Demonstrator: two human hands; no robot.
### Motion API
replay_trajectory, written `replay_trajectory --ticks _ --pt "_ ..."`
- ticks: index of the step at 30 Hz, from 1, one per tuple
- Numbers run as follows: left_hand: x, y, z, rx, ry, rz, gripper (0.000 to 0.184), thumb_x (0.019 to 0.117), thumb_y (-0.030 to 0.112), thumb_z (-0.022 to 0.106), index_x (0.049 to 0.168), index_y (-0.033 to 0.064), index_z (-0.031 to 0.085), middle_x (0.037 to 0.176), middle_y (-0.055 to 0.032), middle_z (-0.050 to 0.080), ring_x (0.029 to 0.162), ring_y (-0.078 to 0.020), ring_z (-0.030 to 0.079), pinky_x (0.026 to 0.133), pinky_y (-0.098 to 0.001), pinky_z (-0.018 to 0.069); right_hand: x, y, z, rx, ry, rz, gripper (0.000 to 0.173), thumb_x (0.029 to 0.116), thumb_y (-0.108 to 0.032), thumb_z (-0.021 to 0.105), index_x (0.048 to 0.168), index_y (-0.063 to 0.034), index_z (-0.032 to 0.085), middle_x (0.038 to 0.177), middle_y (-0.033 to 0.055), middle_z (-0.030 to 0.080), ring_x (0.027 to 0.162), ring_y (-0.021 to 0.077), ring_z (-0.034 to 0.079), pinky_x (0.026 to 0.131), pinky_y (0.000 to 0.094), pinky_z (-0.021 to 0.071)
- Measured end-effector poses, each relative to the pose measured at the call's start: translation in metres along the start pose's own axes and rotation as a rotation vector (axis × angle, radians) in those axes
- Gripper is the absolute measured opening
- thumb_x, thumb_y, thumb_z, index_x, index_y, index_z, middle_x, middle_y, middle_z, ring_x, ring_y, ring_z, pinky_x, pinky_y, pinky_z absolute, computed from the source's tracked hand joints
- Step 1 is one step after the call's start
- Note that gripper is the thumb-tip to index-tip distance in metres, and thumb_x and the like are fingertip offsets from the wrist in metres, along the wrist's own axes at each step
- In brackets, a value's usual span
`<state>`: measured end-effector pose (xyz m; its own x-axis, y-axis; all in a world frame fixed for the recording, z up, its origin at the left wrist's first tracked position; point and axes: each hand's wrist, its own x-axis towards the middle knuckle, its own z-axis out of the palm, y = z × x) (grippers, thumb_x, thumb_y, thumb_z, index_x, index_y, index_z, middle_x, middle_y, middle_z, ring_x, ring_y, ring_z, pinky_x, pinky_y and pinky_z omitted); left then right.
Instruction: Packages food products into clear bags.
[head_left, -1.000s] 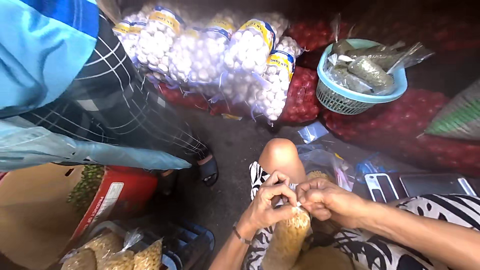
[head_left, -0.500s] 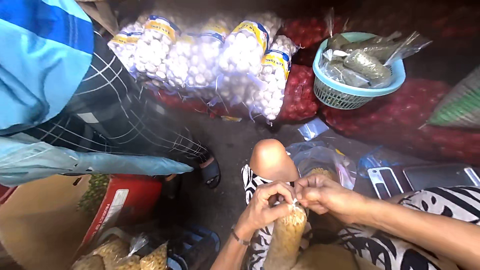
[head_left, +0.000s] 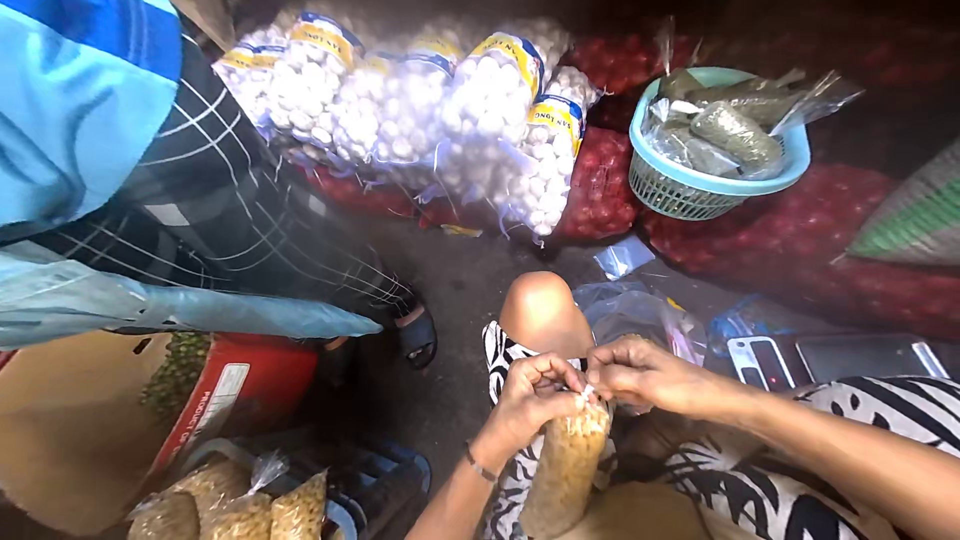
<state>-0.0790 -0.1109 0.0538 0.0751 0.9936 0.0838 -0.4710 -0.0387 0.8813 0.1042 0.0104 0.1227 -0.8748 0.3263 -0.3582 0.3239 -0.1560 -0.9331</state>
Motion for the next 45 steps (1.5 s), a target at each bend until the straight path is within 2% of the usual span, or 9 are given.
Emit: replay_trajectory --ticks 4,7,12,21,25,32,39,42,45 --pt "0.003 0.002 0.004 0.092 -0.015 0.015 0.012 0.0845 0.001 0.072 0.095 0.0064 0.07 0.089 0.0044 0.074 0.083 -0.0025 0.069 0.076 -0.0213 0.0579 0.004 -0.008 -0.013 -0.279 -0.116 0.114 0.042 0.1024 -0.046 0.055 0.08 -0.0116 0.066 0.062 -0.0089 0.054 0.05 -0.0013 0.046 0.049 0.019 0.0386" --pt "0.007 0.006 0.005 0.184 -0.04 0.033 0.011 0.0836 0.0 0.07 0.093 0.0051 0.068 0.087 0.006 0.071 0.081 -0.0001 0.067 0.074 -0.019 0.0562 0.006 -0.014 -0.016 -0.364 -0.191 0.164 0.04 0.1053 -0.038 0.056 0.081 -0.007 0.064 0.063 -0.0048 0.052 0.053 0.0017 0.046 0.052 0.0215 0.0385" --pt "0.008 0.004 0.003 0.177 -0.067 0.048 0.011 0.0847 0.001 0.069 0.095 0.0054 0.068 0.09 0.0041 0.072 0.084 -0.0015 0.067 0.075 -0.0192 0.0555 0.0 -0.015 -0.016 -0.054 -0.219 0.2 0.025 0.1047 -0.017 0.054 0.082 -0.0102 0.064 0.061 -0.0078 0.052 0.046 -0.0017 0.041 0.044 0.0145 0.0329" --pt "0.005 -0.01 0.004 -0.091 -0.12 0.061 0.01 0.089 0.01 0.064 0.097 0.0151 0.068 0.091 0.0065 0.068 0.087 -0.0025 0.065 0.079 -0.0213 0.0535 -0.004 0.008 -0.004 0.148 -0.13 0.05 0.024 0.0995 -0.015 0.053 0.079 -0.0181 0.066 0.063 -0.0136 0.055 0.049 -0.0065 0.041 0.044 0.0113 0.0312" --pt "0.004 -0.008 0.011 -0.005 -0.085 0.102 0.011 0.0883 0.007 0.071 0.096 0.0136 0.066 0.092 0.0051 0.068 0.089 -0.0028 0.065 0.079 -0.0207 0.0541 -0.007 0.008 0.001 0.207 -0.08 0.051 0.024 0.0983 -0.015 0.054 0.079 -0.0181 0.067 0.061 -0.0133 0.054 0.047 -0.0061 0.041 0.043 0.0116 0.0312" --pt "0.002 -0.004 0.017 0.212 -0.034 0.185 0.006 0.0902 0.008 0.066 0.094 0.0092 0.062 0.091 0.0041 0.065 0.09 -0.0013 0.062 0.081 -0.0191 0.0524 -0.009 0.01 0.008 0.256 0.006 0.03 0.025 0.0974 -0.016 0.054 0.075 -0.0194 0.066 0.06 -0.0134 0.053 0.046 -0.006 0.039 0.042 0.0121 0.0296" --pt "0.0 -0.009 0.015 0.194 0.006 0.197 0.006 0.0883 0.007 0.064 0.092 0.0114 0.062 0.088 0.0048 0.064 0.087 -0.0023 0.063 0.079 -0.0195 0.0529 -0.008 0.019 0.021 0.448 0.067 -0.008 0.024 0.0954 -0.016 0.054 0.075 -0.0207 0.066 0.055 -0.0136 0.047 0.044 -0.0055 0.037 0.042 0.0128 0.0297" --pt "-0.001 -0.011 0.014 0.166 -0.009 0.206 0.006 0.0896 0.008 0.064 0.093 0.011 0.062 0.09 0.0026 0.066 0.091 -0.005 0.065 0.083 -0.0223 0.0533 -0.01 0.025 0.023 0.564 0.032 -0.047 0.023 0.0962 -0.017 0.054 0.077 -0.0204 0.067 0.055 -0.0135 0.045 0.044 -0.0055 0.037 0.042 0.0123 0.0299" --pt "-0.003 -0.01 0.014 0.158 -0.001 0.189 0.005 0.0902 0.008 0.065 0.093 0.0112 0.062 0.089 0.0033 0.065 0.091 -0.0044 0.064 0.083 -0.0222 0.0533 -0.011 0.026 0.023 0.46 0.059 -0.108 0.023 0.0974 -0.018 0.056 0.077 -0.0201 0.066 0.058 -0.0134 0.048 0.047 -0.0062 0.039 0.044 0.0119 0.0309"
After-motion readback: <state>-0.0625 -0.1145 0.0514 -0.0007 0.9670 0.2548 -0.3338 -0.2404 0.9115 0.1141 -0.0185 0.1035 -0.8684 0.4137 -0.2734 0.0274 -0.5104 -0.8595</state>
